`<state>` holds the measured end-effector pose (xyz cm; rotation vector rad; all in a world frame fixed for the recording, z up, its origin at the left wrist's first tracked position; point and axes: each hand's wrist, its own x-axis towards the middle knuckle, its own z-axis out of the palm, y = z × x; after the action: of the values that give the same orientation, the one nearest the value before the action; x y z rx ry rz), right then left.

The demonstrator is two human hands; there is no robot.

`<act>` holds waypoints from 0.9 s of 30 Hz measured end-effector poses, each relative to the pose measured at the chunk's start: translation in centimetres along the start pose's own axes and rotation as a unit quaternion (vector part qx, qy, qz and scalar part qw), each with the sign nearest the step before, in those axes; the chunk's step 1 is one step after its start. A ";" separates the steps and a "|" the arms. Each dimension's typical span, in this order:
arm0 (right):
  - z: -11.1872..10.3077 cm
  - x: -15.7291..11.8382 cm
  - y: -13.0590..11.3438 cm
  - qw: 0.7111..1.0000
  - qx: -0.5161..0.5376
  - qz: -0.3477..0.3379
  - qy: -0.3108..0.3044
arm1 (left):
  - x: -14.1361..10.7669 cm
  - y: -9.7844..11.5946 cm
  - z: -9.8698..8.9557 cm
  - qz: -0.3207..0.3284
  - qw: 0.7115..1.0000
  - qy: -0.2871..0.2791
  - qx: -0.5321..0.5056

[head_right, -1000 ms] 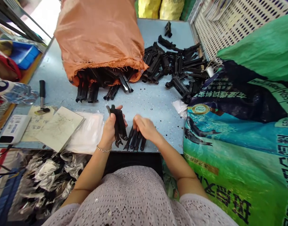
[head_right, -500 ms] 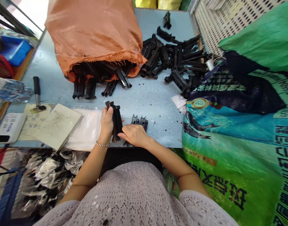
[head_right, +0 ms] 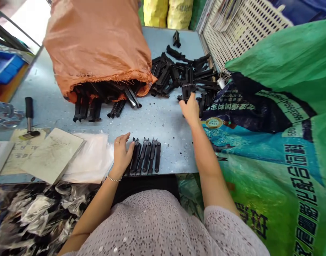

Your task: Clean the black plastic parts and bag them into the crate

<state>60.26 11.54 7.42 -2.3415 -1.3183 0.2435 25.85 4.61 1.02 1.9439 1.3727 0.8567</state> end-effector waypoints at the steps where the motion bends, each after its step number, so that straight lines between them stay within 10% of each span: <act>1: 0.5 -2.2 -1.0 0.995 0.085 -0.032 -0.041 | 0.4 0.7 -0.1 0.008 0.998 -0.013 -0.056; 4: 2.1 -10.2 -4.9 0.931 0.267 -0.156 -0.195 | 1.5 2.9 -0.1 0.009 0.968 -0.086 -0.235; 8: 2.3 -16.9 -8.5 0.910 0.167 -0.294 -0.239 | 1.6 4.2 -0.4 -0.073 0.943 -0.050 -0.320; 15: 2.4 -13.9 -10.6 0.931 0.063 -0.347 -0.097 | -0.1 5.0 -2.4 -0.251 0.853 -0.090 -0.449; 20: 3.9 -16.2 -11.6 0.923 0.075 -0.353 -0.137 | 1.2 4.9 -3.2 -0.258 0.842 0.000 -0.474; 23: 4.5 -19.9 -11.0 0.884 0.119 -0.410 -0.192 | 2.0 4.1 -4.1 -0.251 0.849 -0.006 -0.466; 27: 5.0 -19.4 -9.0 0.881 0.184 -0.304 -0.313 | 2.1 1.5 -4.9 -0.200 0.920 -0.034 -0.335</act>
<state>41.27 0.61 5.91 -1.4682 -2.0102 1.0015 23.45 6.72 5.53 1.1117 1.1663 0.8916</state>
